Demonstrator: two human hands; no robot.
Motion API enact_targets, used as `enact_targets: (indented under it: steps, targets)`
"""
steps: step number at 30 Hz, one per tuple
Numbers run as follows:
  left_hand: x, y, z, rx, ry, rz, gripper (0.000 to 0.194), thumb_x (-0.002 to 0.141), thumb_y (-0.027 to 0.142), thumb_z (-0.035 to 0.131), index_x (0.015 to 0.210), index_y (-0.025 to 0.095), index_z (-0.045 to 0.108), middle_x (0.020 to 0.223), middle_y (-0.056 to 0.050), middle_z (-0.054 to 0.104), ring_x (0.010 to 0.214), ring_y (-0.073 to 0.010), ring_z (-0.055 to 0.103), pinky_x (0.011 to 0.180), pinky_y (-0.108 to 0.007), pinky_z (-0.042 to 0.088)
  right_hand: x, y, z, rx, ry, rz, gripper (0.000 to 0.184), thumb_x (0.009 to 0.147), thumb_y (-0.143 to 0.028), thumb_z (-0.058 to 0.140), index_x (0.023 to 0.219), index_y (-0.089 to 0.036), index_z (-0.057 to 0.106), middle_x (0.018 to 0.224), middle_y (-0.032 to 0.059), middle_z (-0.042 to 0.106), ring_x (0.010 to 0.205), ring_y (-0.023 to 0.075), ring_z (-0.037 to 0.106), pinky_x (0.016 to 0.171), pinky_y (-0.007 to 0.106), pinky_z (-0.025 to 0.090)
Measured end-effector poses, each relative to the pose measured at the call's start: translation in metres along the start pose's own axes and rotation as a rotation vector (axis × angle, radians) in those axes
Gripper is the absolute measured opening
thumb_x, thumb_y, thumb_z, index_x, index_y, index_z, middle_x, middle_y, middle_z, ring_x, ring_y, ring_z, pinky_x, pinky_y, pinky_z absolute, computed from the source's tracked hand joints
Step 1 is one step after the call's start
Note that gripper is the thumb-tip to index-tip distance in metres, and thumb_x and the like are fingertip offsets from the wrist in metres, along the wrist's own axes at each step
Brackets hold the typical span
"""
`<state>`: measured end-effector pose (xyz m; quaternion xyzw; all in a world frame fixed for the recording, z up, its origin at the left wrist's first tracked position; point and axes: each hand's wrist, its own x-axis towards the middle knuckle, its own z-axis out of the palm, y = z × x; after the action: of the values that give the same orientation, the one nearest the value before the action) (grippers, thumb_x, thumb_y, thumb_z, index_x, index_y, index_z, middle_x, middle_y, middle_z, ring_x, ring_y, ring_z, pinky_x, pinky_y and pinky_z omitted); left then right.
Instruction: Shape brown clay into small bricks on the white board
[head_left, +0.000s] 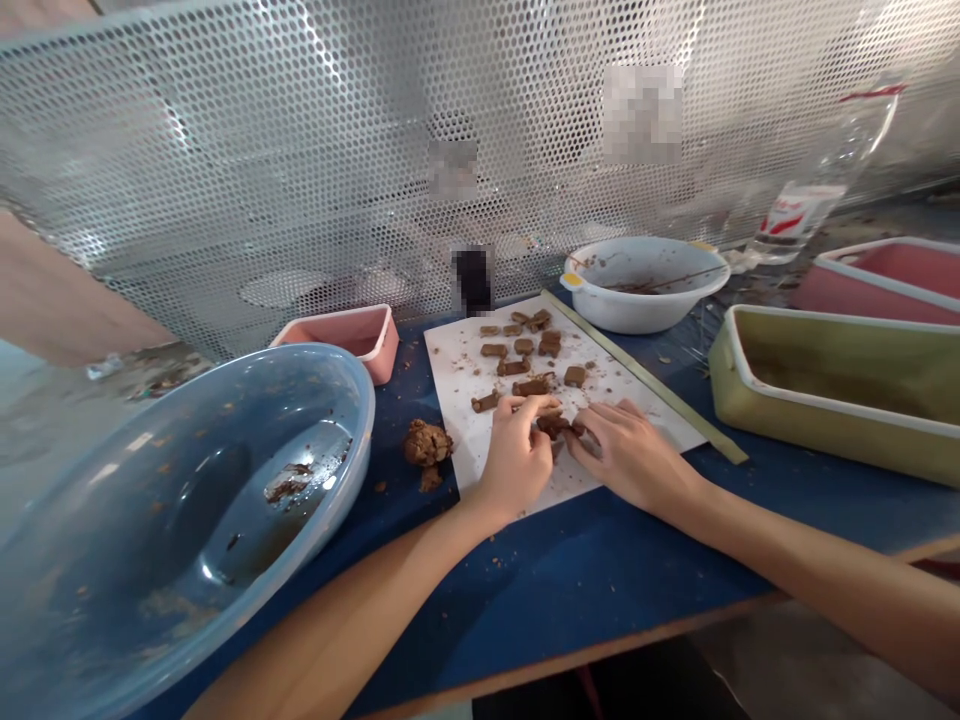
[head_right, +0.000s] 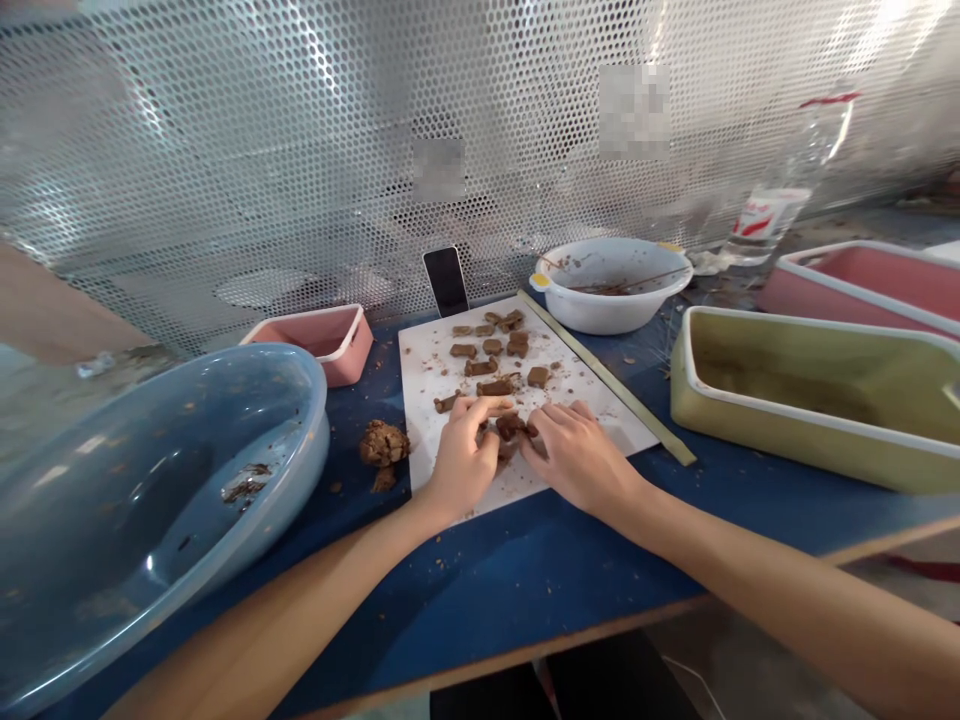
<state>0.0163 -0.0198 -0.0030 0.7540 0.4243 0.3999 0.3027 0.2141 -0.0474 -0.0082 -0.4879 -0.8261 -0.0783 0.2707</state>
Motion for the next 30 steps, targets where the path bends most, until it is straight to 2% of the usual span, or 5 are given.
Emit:
enact_targets:
  steps: [6,13,22,30]
  targets:
    - [-0.0006,0.0002,-0.0006,-0.007,-0.009,-0.03,0.055,0.085,-0.007,0.047,0.124,0.022,0.069,0.124,-0.009,0.06,0.121,-0.0251,0.069,0.117,-0.053,0.058,-0.0004,-0.0007,0.0009,0.003,-0.028,0.025,0.021,0.105,-0.021,0.062,0.087,-0.023,0.051,0.081,0.0,0.063,0.074,0.0205,0.063,0.082,0.039,0.042]
    - [-0.0008,0.0004,-0.0009,-0.018,-0.006,-0.034,0.055,0.085,-0.008,0.045,0.124,0.022,0.069,0.124,-0.01,0.06,0.123,-0.0255,0.069,0.114,-0.051,0.059,-0.0036,0.0006,0.0034,0.002,-0.015,0.024,0.019,0.108,-0.024,0.057,0.089,-0.023,0.052,0.083,0.0014,0.064,0.078,0.0221,0.064,0.084,0.041,0.043]
    - [-0.0004,0.0016,-0.001,-0.02,-0.029,-0.047,0.053,0.087,-0.007,0.046,0.125,0.023,0.068,0.126,-0.009,0.06,0.121,-0.0248,0.07,0.118,-0.052,0.057,-0.0011,0.0001,0.004,0.003,-0.032,0.022,0.021,0.105,-0.019,0.06,0.087,-0.023,0.051,0.083,0.0006,0.064,0.075,0.0198,0.062,0.082,0.038,0.042]
    - [-0.0005,-0.0001,-0.0014,-0.004,-0.039,-0.034,0.054,0.086,-0.005,0.046,0.126,0.024,0.067,0.123,-0.008,0.06,0.122,-0.0255,0.068,0.115,-0.052,0.058,-0.0003,0.0009,0.0046,0.007,-0.04,-0.004,0.02,0.111,-0.021,0.053,0.091,-0.023,0.054,0.085,0.0021,0.065,0.077,0.0203,0.063,0.081,0.038,0.044]
